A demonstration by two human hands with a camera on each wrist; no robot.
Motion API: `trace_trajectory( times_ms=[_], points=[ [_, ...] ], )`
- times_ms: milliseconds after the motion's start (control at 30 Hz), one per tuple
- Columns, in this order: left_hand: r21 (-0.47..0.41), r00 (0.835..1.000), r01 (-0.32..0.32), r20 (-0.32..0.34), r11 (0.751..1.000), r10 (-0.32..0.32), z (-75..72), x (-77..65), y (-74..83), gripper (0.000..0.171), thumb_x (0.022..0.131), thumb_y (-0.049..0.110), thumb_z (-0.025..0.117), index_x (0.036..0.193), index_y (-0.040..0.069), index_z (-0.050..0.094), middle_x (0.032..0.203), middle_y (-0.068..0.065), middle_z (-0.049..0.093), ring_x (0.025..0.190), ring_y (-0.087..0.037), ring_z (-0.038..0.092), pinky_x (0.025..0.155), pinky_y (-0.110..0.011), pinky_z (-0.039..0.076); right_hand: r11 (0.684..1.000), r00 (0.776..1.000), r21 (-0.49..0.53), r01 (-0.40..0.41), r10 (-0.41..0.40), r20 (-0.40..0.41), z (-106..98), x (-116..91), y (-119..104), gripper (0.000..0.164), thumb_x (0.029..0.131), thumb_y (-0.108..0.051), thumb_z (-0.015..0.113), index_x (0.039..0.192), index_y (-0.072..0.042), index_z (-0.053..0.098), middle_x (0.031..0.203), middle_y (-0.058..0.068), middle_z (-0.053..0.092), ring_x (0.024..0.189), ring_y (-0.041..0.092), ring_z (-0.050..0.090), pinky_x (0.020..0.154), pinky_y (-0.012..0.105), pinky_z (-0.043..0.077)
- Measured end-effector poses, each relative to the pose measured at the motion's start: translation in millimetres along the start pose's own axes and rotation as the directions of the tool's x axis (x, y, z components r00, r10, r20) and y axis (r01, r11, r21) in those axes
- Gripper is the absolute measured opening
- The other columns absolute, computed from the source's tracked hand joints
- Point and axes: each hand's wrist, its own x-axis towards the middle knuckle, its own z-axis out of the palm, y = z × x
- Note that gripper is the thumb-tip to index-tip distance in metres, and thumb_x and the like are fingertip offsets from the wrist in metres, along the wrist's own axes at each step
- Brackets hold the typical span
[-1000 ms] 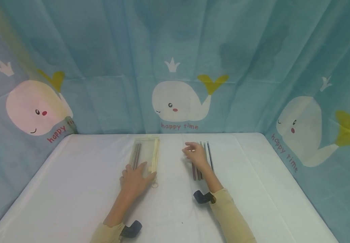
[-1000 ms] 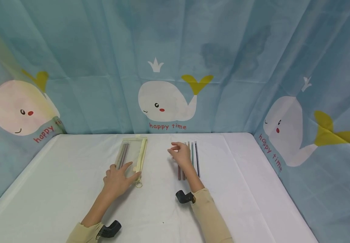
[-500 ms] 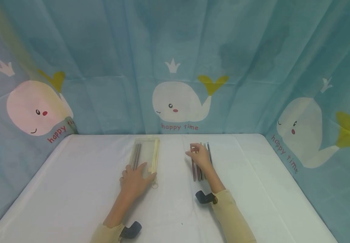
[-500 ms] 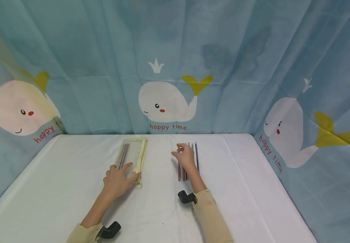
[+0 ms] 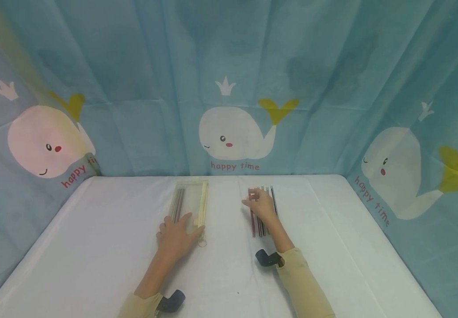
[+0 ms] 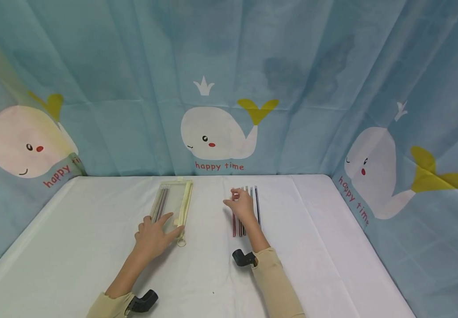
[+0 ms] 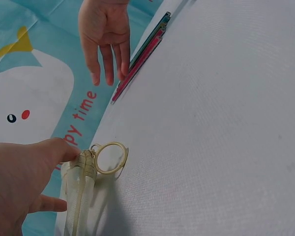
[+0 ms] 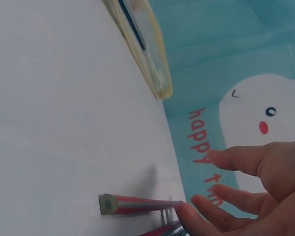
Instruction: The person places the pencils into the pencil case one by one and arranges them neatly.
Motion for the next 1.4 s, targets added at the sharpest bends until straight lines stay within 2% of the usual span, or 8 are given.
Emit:
trace_trajectory(
  times_ms=[233,600,767,967,1167,1400],
  points=[
    [-0.002,1.0,0.004,0.003,1.0,-0.004,1.0,0.5,-0.4,0.075,0.097,0.054,0.067,0.153,0.006,0.053,0.132,-0.036,0.046,0.109,-0.044,0.046,0.091,-0.063,0.039,1.0,1.0,-0.007,-0.009,0.009,-0.013,0.4,0.3,0.8,0.047,0.097,-0.014,0.075,0.14,0.001,0.063,0.133,0.022,0.067,0.126,0.039,0.063,0.101,0.051,0.054],
    [-0.002,1.0,0.004,0.01,1.0,-0.004,0.8,-0.5,-1.3,0.075,0.098,0.054,0.067,0.153,0.005,0.053,0.131,-0.036,0.046,0.106,-0.043,0.045,0.088,-0.061,0.039,0.999,0.999,0.015,-0.046,0.045,0.029,5.5,-3.4,2.1,0.053,0.095,-0.014,0.077,0.143,0.0,0.06,0.129,0.023,0.068,0.111,0.036,0.07,0.091,0.044,0.059],
    [-0.005,1.0,0.001,0.006,1.0,-0.001,1.0,-0.3,-1.0,0.075,0.097,0.055,0.067,0.152,0.005,0.054,0.129,-0.036,0.046,0.104,-0.042,0.046,0.087,-0.06,0.039,0.998,0.998,-0.037,-0.051,0.052,0.027,8.4,-3.1,2.1,0.054,0.092,-0.012,0.079,0.142,0.001,0.06,0.125,0.022,0.07,0.106,0.034,0.072,0.087,0.042,0.06],
    [0.0,1.0,0.003,0.005,1.0,-0.003,2.2,0.5,-2.5,0.075,0.097,0.056,0.067,0.152,0.006,0.054,0.129,-0.035,0.047,0.106,-0.043,0.046,0.088,-0.06,0.039,0.993,1.0,-0.119,-0.024,0.024,0.001,15.1,-1.3,3.2,0.054,0.088,-0.009,0.084,0.137,0.002,0.063,0.118,0.021,0.072,0.101,0.033,0.073,0.082,0.04,0.061],
    [-0.003,1.0,0.004,0.007,1.0,-0.004,0.7,0.2,-1.7,0.075,0.098,0.055,0.066,0.153,0.006,0.053,0.13,-0.036,0.046,0.107,-0.044,0.046,0.089,-0.061,0.039,0.988,1.0,-0.155,0.003,-0.006,-0.019,21.1,0.7,7.5,0.054,0.084,-0.008,0.087,0.132,0.002,0.066,0.116,0.019,0.072,0.102,0.033,0.071,0.084,0.04,0.06],
    [-0.004,1.0,0.014,0.013,1.0,-0.014,0.3,0.3,-0.3,0.075,0.098,0.054,0.067,0.154,0.007,0.052,0.132,-0.036,0.045,0.109,-0.044,0.046,0.092,-0.062,0.038,0.98,0.998,-0.196,0.039,-0.047,-0.035,23.9,3.7,11.3,0.045,0.083,-0.009,0.088,0.122,0.002,0.071,0.113,0.018,0.072,0.104,0.034,0.069,0.088,0.043,0.059]
  ],
)
